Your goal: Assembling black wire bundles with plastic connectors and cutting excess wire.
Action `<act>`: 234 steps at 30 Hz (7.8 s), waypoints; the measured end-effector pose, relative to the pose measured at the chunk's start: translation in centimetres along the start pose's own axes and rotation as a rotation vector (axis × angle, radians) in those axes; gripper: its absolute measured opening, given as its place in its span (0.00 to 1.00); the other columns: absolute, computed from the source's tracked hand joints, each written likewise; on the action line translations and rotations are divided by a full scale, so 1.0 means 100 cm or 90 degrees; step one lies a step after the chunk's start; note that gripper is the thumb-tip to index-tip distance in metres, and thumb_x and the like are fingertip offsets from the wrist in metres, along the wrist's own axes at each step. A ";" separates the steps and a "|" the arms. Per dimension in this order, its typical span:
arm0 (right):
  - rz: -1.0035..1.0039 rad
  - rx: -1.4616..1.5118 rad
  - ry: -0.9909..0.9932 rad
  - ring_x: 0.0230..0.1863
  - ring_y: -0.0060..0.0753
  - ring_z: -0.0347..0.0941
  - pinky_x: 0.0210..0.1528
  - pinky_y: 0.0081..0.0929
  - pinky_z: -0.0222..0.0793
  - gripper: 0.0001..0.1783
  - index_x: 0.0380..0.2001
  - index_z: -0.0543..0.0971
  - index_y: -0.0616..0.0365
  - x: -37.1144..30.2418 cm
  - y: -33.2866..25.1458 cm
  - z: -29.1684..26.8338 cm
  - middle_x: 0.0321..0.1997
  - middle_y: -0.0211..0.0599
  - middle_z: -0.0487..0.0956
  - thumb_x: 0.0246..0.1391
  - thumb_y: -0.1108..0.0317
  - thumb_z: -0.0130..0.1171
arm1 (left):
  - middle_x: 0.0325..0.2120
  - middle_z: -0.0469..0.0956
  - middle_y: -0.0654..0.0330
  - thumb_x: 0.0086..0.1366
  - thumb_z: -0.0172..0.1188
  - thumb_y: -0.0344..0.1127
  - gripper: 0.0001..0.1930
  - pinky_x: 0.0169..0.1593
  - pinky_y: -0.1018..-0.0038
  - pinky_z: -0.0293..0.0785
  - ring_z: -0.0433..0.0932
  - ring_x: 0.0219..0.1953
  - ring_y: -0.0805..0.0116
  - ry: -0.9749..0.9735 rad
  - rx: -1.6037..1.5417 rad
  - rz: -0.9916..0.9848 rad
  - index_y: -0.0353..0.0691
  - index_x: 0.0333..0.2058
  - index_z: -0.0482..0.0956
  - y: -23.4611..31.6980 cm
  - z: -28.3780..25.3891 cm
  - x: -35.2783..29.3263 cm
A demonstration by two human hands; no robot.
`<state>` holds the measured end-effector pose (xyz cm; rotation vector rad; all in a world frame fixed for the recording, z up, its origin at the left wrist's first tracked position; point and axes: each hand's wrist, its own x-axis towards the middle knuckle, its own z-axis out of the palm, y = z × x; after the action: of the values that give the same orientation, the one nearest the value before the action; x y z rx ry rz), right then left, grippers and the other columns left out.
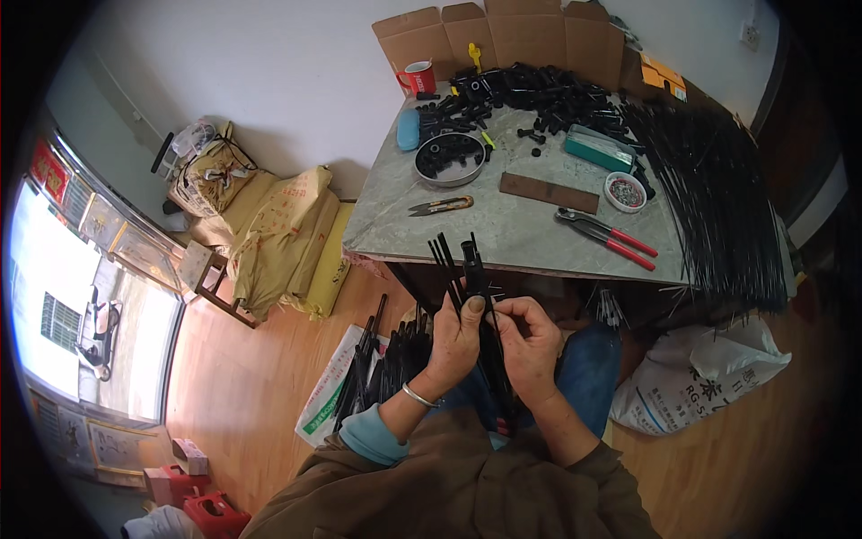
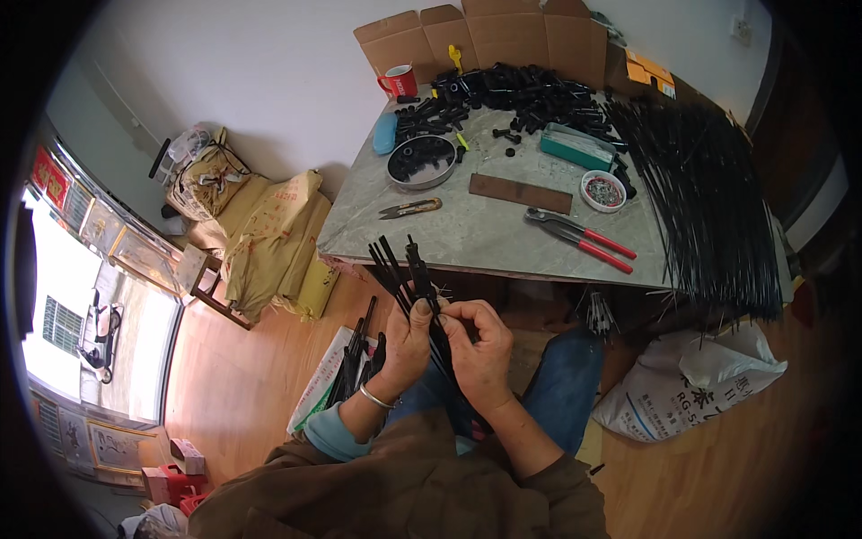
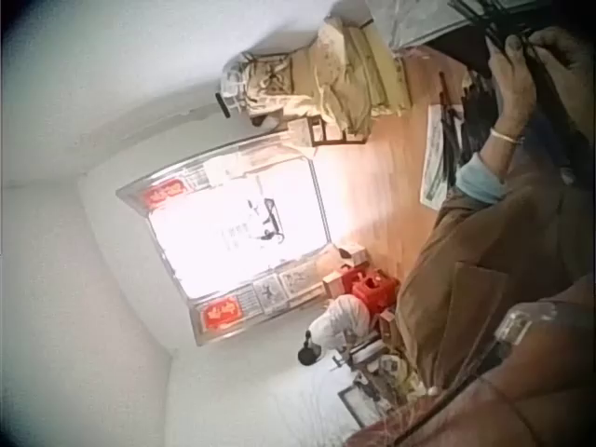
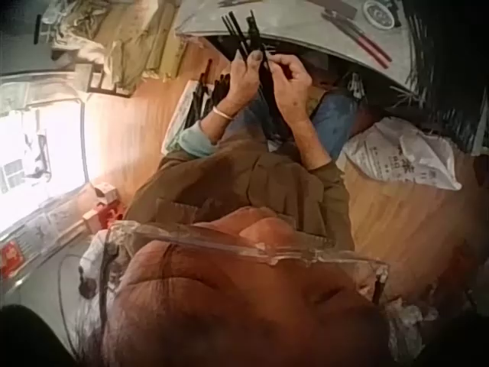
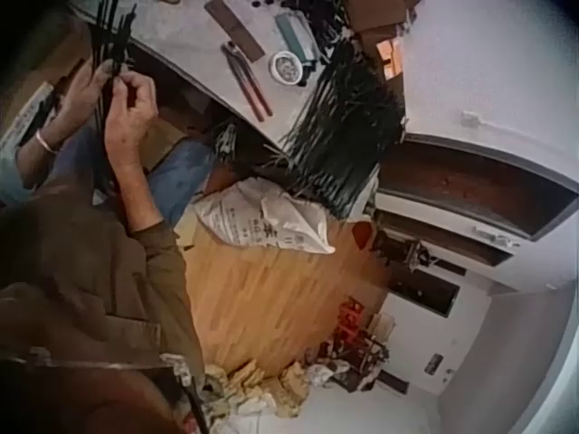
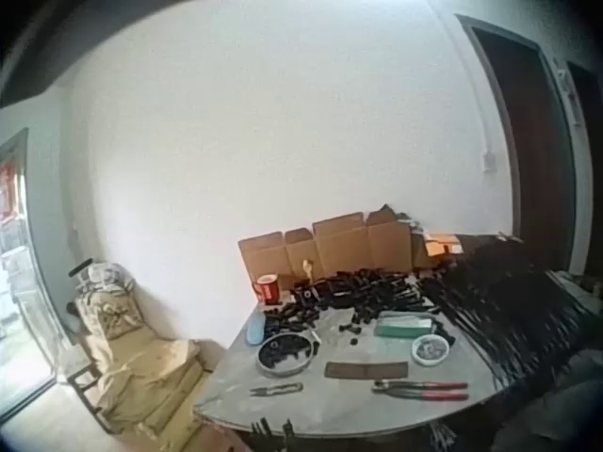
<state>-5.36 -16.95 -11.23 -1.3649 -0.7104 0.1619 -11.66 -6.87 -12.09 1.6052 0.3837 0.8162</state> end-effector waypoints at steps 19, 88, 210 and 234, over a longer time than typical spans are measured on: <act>0.110 0.142 -0.025 0.38 0.15 0.68 0.43 0.14 0.65 0.07 0.36 0.73 0.61 0.010 0.005 -0.009 0.35 0.25 0.73 0.55 0.74 0.59 | 0.40 0.72 0.63 0.70 0.48 0.44 0.18 0.51 0.79 0.64 0.69 0.43 0.75 -0.140 -0.129 -0.057 0.35 0.48 0.69 0.019 -0.003 0.003; 0.083 0.161 -0.028 0.32 0.17 0.71 0.21 0.12 0.67 0.06 0.32 0.75 0.62 -0.002 -0.007 -0.010 0.53 0.38 0.69 0.50 0.80 0.60 | 0.40 0.72 0.61 0.72 0.42 0.48 0.21 0.38 0.80 0.70 0.71 0.39 0.76 -0.118 -0.261 -0.171 0.36 0.49 0.68 0.010 0.004 -0.017; 0.676 -0.003 -0.490 0.19 0.33 0.74 0.19 0.26 0.66 0.10 0.34 0.66 0.57 0.017 -0.041 -0.129 0.16 0.36 0.72 0.52 0.74 0.58 | 0.17 0.64 0.68 0.69 0.43 0.57 0.24 0.17 0.83 0.58 0.61 0.14 0.83 -0.068 -0.185 -0.205 0.39 0.35 0.68 0.001 0.028 0.002; 0.546 -0.158 -0.468 0.20 0.25 0.73 0.18 0.25 0.68 0.05 0.32 0.68 0.60 0.009 -0.053 -0.134 0.21 0.39 0.75 0.56 0.73 0.53 | 0.16 0.66 0.68 0.66 0.46 0.61 0.28 0.16 0.85 0.58 0.64 0.14 0.84 -0.072 -0.151 -0.140 0.36 0.36 0.70 0.007 0.038 -0.010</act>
<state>1.19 -28.91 -6.45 -1.7940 -0.7034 1.3441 -9.90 -10.41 -11.75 1.3536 0.3613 0.5776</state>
